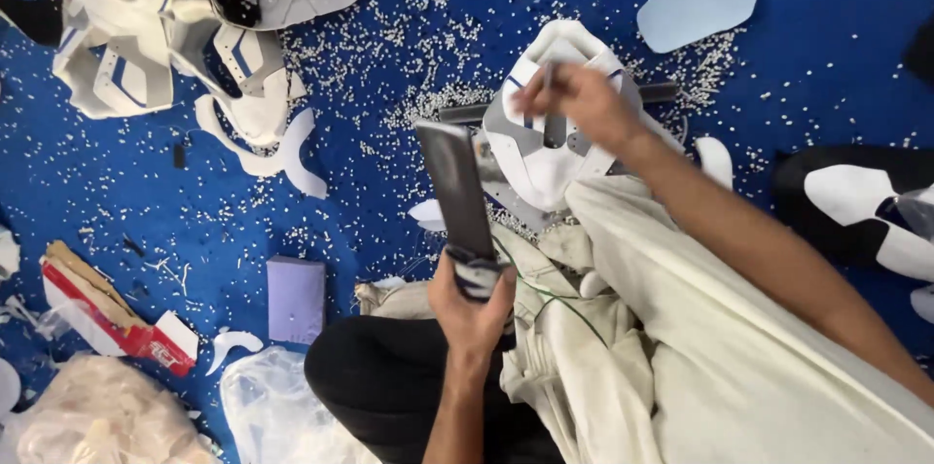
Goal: The person punches holes into shoe upper components using a manual punch tool.
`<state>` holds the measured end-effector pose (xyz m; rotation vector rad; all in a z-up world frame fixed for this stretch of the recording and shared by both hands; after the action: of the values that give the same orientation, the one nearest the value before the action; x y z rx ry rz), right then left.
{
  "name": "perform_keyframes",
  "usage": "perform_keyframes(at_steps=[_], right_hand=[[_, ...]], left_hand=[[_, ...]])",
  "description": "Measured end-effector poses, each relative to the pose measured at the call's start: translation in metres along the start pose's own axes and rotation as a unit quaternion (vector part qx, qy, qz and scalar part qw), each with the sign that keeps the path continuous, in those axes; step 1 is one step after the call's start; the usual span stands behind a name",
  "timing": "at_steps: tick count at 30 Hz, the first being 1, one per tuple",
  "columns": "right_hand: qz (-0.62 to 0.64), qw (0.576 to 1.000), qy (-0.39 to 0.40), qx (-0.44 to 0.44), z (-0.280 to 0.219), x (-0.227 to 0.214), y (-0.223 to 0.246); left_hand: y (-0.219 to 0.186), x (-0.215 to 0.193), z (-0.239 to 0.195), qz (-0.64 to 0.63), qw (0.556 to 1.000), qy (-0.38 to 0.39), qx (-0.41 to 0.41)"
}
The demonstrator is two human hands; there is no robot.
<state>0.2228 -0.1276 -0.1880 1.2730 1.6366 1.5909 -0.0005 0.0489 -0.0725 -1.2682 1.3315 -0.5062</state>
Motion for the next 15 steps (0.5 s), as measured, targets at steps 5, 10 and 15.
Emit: perform_keyframes(at_steps=[5, 10, 15], right_hand=[[-0.095, 0.992, 0.07, 0.038, -0.004, 0.025, -0.065], [-0.08, 0.995, 0.065, 0.001, -0.004, 0.023, -0.064], [-0.342, 0.923, 0.084, -0.154, -0.025, 0.041, -0.014]], left_hand=[[-0.049, -0.036, -0.036, -0.017, 0.991, -0.043, 0.125], [-0.12, -0.06, -0.04, -0.209, 0.922, 0.034, 0.324], [-0.007, 0.014, 0.011, -0.087, 0.983, 0.04, 0.154]])
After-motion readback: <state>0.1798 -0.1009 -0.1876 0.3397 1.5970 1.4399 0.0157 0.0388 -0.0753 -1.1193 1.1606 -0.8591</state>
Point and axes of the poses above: each hand's wrist, its own z-axis towards the middle knuckle, its own x-axis out of the palm, y = z × x, the point moved 6 cm from there along z, towards the middle knuckle, and after that the axes turned 1 degree about y, right-handed, at the moved point
